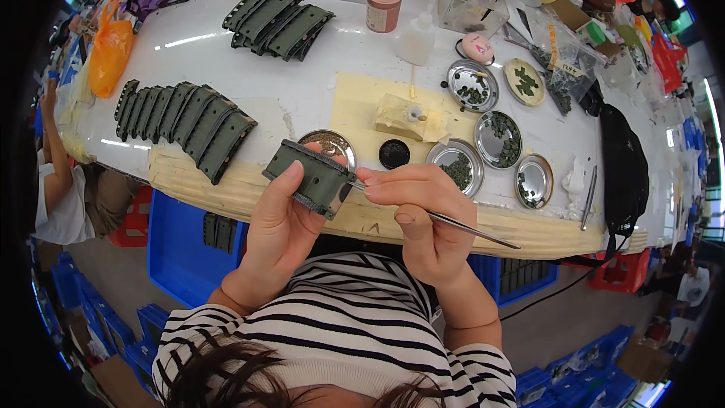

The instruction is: Cleaning and assembling plastic model tank components at a workshop bench.

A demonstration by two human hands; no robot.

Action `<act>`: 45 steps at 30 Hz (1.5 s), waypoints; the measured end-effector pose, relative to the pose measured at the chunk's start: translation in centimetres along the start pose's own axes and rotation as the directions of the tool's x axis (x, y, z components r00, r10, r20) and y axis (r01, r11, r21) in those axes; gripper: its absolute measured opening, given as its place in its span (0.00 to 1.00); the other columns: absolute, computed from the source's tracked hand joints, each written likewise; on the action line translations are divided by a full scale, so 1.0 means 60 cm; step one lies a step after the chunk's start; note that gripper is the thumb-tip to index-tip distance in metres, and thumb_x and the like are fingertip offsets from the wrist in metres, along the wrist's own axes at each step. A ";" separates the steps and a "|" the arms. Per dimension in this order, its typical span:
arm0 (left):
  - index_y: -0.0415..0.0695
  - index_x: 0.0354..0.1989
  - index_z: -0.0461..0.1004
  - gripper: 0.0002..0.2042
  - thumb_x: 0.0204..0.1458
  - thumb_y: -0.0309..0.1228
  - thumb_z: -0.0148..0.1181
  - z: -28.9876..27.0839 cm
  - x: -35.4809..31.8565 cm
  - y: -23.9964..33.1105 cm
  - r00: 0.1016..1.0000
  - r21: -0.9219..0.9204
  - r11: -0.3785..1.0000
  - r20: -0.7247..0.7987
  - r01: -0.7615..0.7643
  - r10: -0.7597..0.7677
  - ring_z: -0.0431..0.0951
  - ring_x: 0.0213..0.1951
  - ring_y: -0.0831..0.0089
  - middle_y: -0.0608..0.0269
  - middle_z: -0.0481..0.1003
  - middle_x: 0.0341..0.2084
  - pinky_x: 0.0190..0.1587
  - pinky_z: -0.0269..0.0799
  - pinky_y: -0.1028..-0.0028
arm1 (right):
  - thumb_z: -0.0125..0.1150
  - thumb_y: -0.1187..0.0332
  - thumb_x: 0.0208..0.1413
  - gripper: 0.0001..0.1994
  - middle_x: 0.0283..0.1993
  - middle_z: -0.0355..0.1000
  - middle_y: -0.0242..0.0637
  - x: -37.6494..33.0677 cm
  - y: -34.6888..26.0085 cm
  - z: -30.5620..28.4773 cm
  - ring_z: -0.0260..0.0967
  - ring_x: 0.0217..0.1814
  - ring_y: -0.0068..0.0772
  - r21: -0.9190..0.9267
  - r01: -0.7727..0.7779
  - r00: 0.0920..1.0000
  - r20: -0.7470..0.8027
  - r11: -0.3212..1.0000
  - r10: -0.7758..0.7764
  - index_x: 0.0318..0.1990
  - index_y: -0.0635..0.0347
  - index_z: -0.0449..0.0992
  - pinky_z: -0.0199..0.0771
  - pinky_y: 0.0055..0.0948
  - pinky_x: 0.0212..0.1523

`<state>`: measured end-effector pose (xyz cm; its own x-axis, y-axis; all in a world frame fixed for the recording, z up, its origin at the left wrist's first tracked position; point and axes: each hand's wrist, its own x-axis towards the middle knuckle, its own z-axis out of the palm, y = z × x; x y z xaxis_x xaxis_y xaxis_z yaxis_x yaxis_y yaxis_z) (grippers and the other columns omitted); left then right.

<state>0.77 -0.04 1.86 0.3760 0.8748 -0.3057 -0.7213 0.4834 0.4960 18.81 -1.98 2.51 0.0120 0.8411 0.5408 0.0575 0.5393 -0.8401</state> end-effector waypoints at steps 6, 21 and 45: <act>0.43 0.53 0.62 0.14 0.62 0.34 0.50 0.001 0.001 0.001 1.000 0.003 1.000 0.005 0.005 -0.005 0.76 0.47 0.73 0.53 0.71 0.49 0.47 0.78 0.76 | 0.51 0.67 0.62 0.13 0.39 0.76 0.47 0.000 0.001 -0.001 0.75 0.43 0.38 -0.033 -0.011 1.000 0.008 0.999 0.012 0.38 0.69 0.78 0.73 0.30 0.45; 0.43 0.53 0.62 0.14 0.62 0.33 0.50 -0.001 0.003 -0.002 1.000 -0.006 1.000 -0.001 0.003 -0.003 0.76 0.48 0.73 0.53 0.71 0.49 0.47 0.78 0.76 | 0.51 0.68 0.61 0.12 0.39 0.77 0.48 -0.001 0.004 -0.002 0.74 0.42 0.36 -0.054 -0.034 0.999 0.011 0.998 0.035 0.38 0.69 0.78 0.73 0.29 0.45; 0.45 0.54 0.65 0.15 0.59 0.32 0.52 -0.008 0.005 -0.012 1.000 -0.009 1.000 -0.005 0.000 0.000 0.75 0.50 0.69 0.51 0.73 0.49 0.52 0.74 0.72 | 0.51 0.69 0.62 0.11 0.41 0.75 0.49 -0.011 0.016 0.000 0.77 0.44 0.43 -0.104 0.112 0.993 0.038 0.988 -0.109 0.38 0.68 0.77 0.77 0.31 0.44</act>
<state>1.09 -0.17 1.01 0.3735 0.8744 -0.3096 -0.7266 0.4833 0.4884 18.88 -2.00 1.33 -0.0318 0.7783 0.6270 0.1622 0.6230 -0.7652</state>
